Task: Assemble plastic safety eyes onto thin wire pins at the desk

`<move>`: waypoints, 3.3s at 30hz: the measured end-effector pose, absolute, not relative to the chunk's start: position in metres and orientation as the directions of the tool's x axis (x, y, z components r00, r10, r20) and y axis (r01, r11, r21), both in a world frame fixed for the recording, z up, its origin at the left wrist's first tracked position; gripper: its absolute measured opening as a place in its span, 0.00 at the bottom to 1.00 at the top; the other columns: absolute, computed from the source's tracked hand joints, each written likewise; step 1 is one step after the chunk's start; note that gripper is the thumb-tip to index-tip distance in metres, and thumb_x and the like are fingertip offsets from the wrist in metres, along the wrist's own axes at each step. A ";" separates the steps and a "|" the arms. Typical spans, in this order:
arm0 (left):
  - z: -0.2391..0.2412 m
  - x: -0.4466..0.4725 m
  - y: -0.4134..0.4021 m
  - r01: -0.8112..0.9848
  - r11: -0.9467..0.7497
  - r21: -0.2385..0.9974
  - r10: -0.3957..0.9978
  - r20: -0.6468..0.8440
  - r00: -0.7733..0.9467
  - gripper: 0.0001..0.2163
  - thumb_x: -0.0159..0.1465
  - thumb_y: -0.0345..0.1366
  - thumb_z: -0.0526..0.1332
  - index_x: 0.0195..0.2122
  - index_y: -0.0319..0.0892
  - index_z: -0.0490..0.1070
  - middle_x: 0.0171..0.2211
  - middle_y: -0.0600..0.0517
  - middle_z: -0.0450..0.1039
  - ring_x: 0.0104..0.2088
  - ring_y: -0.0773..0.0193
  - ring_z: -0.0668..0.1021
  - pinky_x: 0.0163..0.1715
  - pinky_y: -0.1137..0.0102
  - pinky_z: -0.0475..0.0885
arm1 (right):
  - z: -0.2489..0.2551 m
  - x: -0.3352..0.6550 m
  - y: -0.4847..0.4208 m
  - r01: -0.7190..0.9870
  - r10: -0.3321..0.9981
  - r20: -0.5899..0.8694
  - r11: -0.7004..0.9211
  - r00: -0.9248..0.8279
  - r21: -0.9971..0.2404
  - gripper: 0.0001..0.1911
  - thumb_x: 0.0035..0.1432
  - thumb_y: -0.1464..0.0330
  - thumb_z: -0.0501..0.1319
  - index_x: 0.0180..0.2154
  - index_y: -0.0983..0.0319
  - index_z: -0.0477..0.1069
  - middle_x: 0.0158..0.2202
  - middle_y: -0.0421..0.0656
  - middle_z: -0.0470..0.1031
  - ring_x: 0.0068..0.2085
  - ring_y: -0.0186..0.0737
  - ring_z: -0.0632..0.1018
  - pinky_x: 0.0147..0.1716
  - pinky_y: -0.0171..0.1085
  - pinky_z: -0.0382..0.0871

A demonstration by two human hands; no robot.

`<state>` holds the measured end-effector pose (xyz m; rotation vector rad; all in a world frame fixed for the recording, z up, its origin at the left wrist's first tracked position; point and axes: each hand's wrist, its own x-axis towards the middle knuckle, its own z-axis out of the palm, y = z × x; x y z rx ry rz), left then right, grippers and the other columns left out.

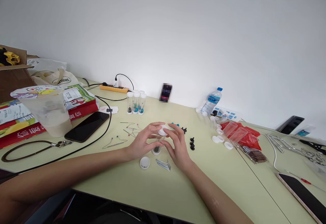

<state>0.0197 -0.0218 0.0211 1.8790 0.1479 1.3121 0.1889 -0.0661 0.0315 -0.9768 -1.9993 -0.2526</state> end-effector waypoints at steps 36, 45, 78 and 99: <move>0.022 0.017 -0.023 -0.211 -0.646 0.734 0.594 0.656 0.466 0.22 0.59 0.34 0.59 0.54 0.50 0.57 0.50 0.48 0.65 0.44 0.63 0.73 0.47 0.61 0.70 | 0.042 0.193 -0.068 0.711 0.582 0.723 0.680 -0.372 -0.181 0.25 0.60 0.67 0.54 0.58 0.55 0.52 0.57 0.49 0.60 0.56 0.48 0.64 0.51 0.51 0.64; 0.021 0.017 -0.020 -0.183 -0.670 0.719 0.565 0.655 0.501 0.23 0.60 0.36 0.59 0.56 0.51 0.56 0.50 0.50 0.66 0.45 0.63 0.72 0.46 0.63 0.70 | 0.040 0.195 -0.066 0.729 0.612 0.716 0.650 -0.335 -0.215 0.25 0.60 0.69 0.54 0.58 0.52 0.53 0.55 0.47 0.62 0.56 0.46 0.65 0.51 0.49 0.64; 0.012 0.017 -0.015 -0.146 -0.721 0.677 0.530 0.675 0.513 0.23 0.61 0.35 0.57 0.57 0.55 0.53 0.49 0.50 0.62 0.43 0.64 0.71 0.44 0.63 0.70 | 0.036 0.195 -0.061 0.707 0.559 0.707 0.697 -0.432 -0.120 0.28 0.60 0.72 0.54 0.60 0.51 0.48 0.60 0.48 0.55 0.59 0.47 0.61 0.50 0.51 0.65; 0.013 -0.040 0.113 0.097 -0.415 0.904 0.910 0.415 0.029 0.16 0.48 0.32 0.66 0.38 0.38 0.68 0.36 0.47 0.74 0.38 0.60 0.75 0.40 0.64 0.70 | 0.032 0.201 -0.051 0.789 0.705 0.665 0.544 -0.246 -0.285 0.23 0.62 0.67 0.50 0.58 0.54 0.50 0.58 0.49 0.50 0.49 0.43 0.68 0.46 0.48 0.68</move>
